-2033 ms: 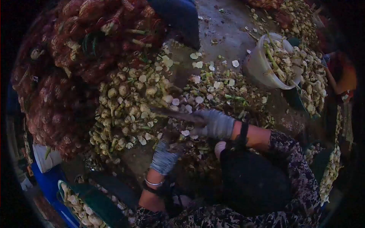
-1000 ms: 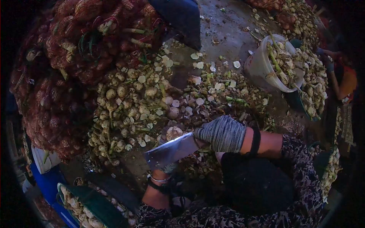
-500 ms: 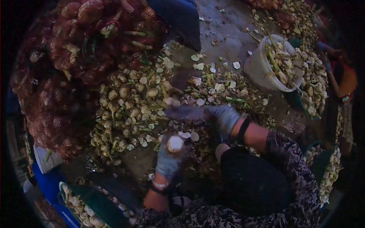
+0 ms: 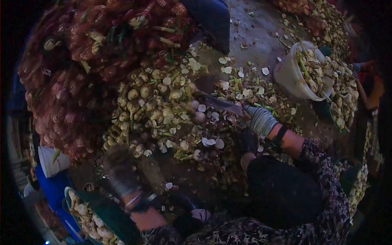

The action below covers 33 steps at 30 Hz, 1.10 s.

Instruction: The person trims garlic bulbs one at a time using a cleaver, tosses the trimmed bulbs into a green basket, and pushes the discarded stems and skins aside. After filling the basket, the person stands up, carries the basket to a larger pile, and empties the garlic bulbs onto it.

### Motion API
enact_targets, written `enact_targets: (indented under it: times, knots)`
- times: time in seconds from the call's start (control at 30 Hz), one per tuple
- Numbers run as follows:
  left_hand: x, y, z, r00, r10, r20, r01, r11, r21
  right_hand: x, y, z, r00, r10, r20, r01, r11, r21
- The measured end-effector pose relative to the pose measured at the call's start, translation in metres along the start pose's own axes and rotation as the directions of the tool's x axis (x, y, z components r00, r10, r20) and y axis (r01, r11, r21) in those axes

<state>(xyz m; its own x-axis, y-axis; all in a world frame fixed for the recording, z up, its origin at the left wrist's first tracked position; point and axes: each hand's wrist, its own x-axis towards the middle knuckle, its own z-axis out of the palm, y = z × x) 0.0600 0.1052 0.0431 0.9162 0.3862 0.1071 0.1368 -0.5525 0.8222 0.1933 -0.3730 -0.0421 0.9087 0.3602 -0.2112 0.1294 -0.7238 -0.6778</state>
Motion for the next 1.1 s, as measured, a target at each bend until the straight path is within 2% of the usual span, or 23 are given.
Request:
enact_targets:
  times: [0.03, 0.07, 0.13, 0.17, 0.2, 0.23, 0.27, 0.33, 0.37, 0.4, 0.5, 0.57, 0.6, 0.67, 0.7, 0.8, 0.87, 0.9, 0.93, 0.97, 1.0, 1.07, 1.1]
  knots:
    - [0.001, -0.025, 0.033, 0.99, -0.002, 0.14, -0.031, 0.971, 0.237, 0.0, -0.009, -0.005, 0.999, 0.025, 0.022, -0.023, 0.998, -0.063]
    - [0.01, 0.01, 0.073, 0.956, -0.02, 0.294, 0.043, 0.996, -0.073, -0.001, -0.018, -0.011, 0.998, 0.053, 0.042, -0.048, 0.991, -0.125]
    - [0.016, -0.044, 0.15, 0.89, -0.104, 0.444, 0.331, 0.816, -0.473, -0.005, -0.021, -0.016, 0.994, 0.073, 0.077, -0.067, 0.995, -0.078]
    - [0.018, -0.065, 0.176, 0.885, -0.102, 0.454, 0.338, 0.813, -0.475, -0.006, -0.021, -0.017, 0.991, 0.075, 0.112, -0.072, 0.997, -0.029]
    - [0.019, -0.084, 0.199, 0.936, -0.012, 0.352, 0.005, 1.0, 0.02, -0.006, -0.018, -0.016, 0.99, 0.085, 0.11, -0.082, 0.996, -0.033]
    - [0.022, -0.092, 0.214, 0.94, 0.134, 0.312, -0.29, 0.796, 0.531, -0.007, -0.016, -0.016, 0.983, 0.118, 0.141, -0.104, 0.989, -0.104]
    - [0.026, -0.087, 0.222, 0.938, 0.137, 0.32, -0.295, 0.8, 0.522, -0.009, -0.013, -0.015, 0.974, 0.154, 0.169, -0.124, 0.977, -0.174]
    - [0.033, -0.067, 0.228, 0.905, -0.023, 0.424, -0.346, 0.539, 0.768, -0.012, -0.001, -0.007, 0.979, 0.13, 0.156, -0.112, 0.986, -0.119]
    - [0.045, -0.047, 0.231, 0.842, -0.306, 0.444, -0.229, 0.541, 0.809, -0.014, 0.002, -0.004, 0.985, 0.096, 0.144, -0.088, 0.994, -0.058]
    - [0.048, -0.048, 0.232, 0.842, -0.303, 0.447, -0.231, 0.546, 0.806, -0.015, 0.005, -0.002, 0.985, 0.099, 0.142, -0.091, 0.994, -0.063]
    - [0.053, -0.053, 0.229, 0.796, -0.257, 0.548, -0.372, 0.507, 0.777, -0.008, -0.005, -0.008, 0.988, -0.025, 0.151, 0.036, 0.997, -0.066]
    - [0.035, -0.054, 0.218, 0.88, 0.235, 0.413, -0.475, 0.487, 0.733, -0.001, -0.028, -0.016, 0.922, 0.081, 0.379, -0.002, 0.979, -0.204]
    - [0.03, -0.052, 0.215, 0.877, 0.239, 0.416, -0.479, 0.484, 0.733, 0.0, -0.031, -0.012, 0.923, 0.081, 0.375, -0.005, 0.98, -0.201]
    - [0.012, -0.048, 0.208, 0.801, -0.204, 0.563, -0.024, 0.929, 0.371, -0.002, -0.034, -0.004, 0.955, -0.026, 0.295, 0.072, 0.986, -0.148]
    - [0.003, -0.062, 0.212, 0.804, -0.205, 0.558, -0.021, 0.928, 0.371, -0.001, -0.037, -0.002, 0.954, -0.031, 0.297, 0.078, 0.986, -0.149]
    - [-0.022, -0.098, 0.225, 0.746, 0.089, 0.66, -0.201, 0.975, 0.096, -0.002, -0.055, -0.002, 0.92, -0.103, 0.377, 0.174, 0.972, -0.16]
    - [-0.04, -0.082, 0.229, 0.641, 0.058, 0.765, 0.132, 0.974, -0.184, -0.003, -0.084, -0.01, 0.881, -0.181, 0.438, 0.247, 0.964, -0.099]
    - [-0.056, -0.091, 0.233, 0.642, 0.06, 0.765, 0.131, 0.974, -0.186, -0.003, -0.09, -0.007, 0.866, -0.243, 0.436, 0.301, 0.951, -0.069]
    - [-0.081, -0.119, 0.241, 0.626, -0.07, 0.777, 0.567, 0.725, -0.391, -0.002, -0.096, -0.006, 0.867, -0.243, 0.435, 0.302, 0.951, -0.071]
    - [-0.096, -0.133, 0.247, 0.55, -0.17, 0.818, 0.825, 0.263, -0.5, 0.0, -0.102, -0.007, 0.847, -0.23, 0.479, 0.318, 0.941, -0.111]
    - [-0.092, -0.11, 0.243, 0.55, -0.17, 0.818, 0.825, 0.265, -0.5, 0.0, -0.105, -0.008, 0.826, -0.215, 0.521, 0.336, 0.93, -0.149]
    - [-0.07, -0.022, 0.213, 0.708, -0.079, 0.702, 0.355, 0.899, -0.257, 0.001, -0.09, -0.005, 0.851, -0.198, 0.486, 0.301, 0.942, -0.145]
    - [-0.062, 0.0, 0.197, 0.71, -0.082, 0.7, 0.353, 0.901, -0.253, 0.002, -0.077, -0.002, 0.873, -0.18, 0.453, 0.268, 0.953, -0.14]
